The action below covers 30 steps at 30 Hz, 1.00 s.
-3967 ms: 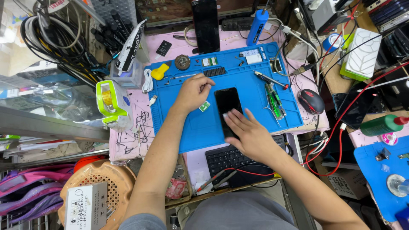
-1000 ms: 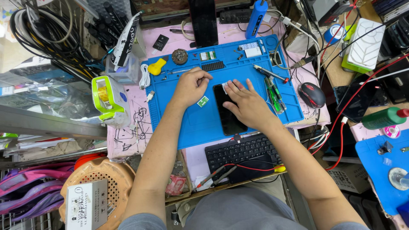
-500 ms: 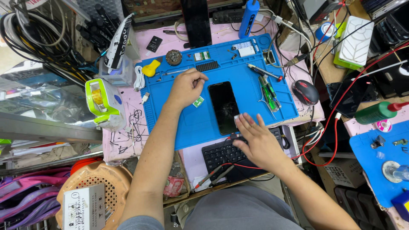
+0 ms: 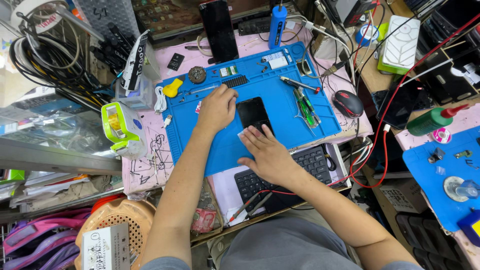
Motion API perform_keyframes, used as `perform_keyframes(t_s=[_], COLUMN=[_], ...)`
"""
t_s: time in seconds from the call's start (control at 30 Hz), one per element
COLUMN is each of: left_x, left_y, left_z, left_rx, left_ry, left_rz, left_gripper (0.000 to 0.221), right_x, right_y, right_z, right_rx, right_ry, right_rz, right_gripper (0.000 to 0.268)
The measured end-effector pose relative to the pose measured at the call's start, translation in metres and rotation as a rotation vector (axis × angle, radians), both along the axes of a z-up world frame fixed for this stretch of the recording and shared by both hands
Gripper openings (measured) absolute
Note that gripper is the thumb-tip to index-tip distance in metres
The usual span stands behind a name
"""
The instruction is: The person wipes a mobile phone screen with a cloth, fits a blue back cover onto the device, connects a charging cable, and then handles various small components and a circuit board on the repair bench.
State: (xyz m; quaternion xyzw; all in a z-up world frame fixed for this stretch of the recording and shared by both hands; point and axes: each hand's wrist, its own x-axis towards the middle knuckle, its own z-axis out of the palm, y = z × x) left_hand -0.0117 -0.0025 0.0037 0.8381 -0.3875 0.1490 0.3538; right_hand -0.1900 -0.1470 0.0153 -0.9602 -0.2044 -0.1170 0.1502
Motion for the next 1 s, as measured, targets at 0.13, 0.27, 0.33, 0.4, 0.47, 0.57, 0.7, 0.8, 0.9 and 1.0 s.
perform_keyframes(t_s=[0.13, 0.27, 0.33, 0.4, 0.47, 0.57, 0.7, 0.8, 0.9, 1.0], left_x=[0.000, 0.000, 0.000, 0.001, 0.000, -0.007, -0.017, -0.017, -0.013, -0.014], left_y=[-0.001, -0.002, -0.005, -0.005, -0.005, -0.007, -0.013, -0.017, -0.018, -0.015], left_z=[-0.002, -0.001, -0.001, 0.001, 0.007, 0.011, 0.006, 0.003, 0.005, 0.009], left_rx=[0.015, 0.042, 0.066, 0.110, 0.146, 0.197, 0.179, 0.212, 0.230, 0.160], left_ry=[0.007, -0.011, -0.003, 0.016, 0.072, 0.191, 0.223, 0.274, 0.437, 0.423], left_rz=[-0.003, 0.010, 0.008, 0.003, 0.032, 0.060, 0.015, 0.065, 0.141, 0.131], left_gripper=[0.004, 0.004, 0.004, 0.005, 0.008, 0.012, 0.024, 0.028, 0.030, 0.032], right_x=[-0.017, -0.036, -0.042, -0.045, -0.043, -0.040, -0.035, -0.034, -0.035, -0.034], right_y=[-0.024, -0.040, -0.047, -0.052, -0.054, -0.054, -0.057, -0.061, -0.063, -0.065], right_z=[0.002, 0.004, 0.003, 0.001, -0.002, -0.011, -0.022, -0.024, -0.025, -0.030], right_rx=[0.007, -0.014, -0.053, -0.121, -0.095, 0.000, 0.089, 0.104, 0.118, 0.207], right_ry=[0.032, 0.054, 0.053, 0.028, 0.011, -0.033, -0.052, -0.063, -0.062, -0.073], right_rz=[-0.012, -0.058, -0.085, -0.098, -0.120, -0.138, -0.136, -0.117, -0.098, -0.101], right_gripper=[0.065, 0.063, 0.058, 0.054, 0.053, 0.046, 0.043, 0.044, 0.045, 0.042])
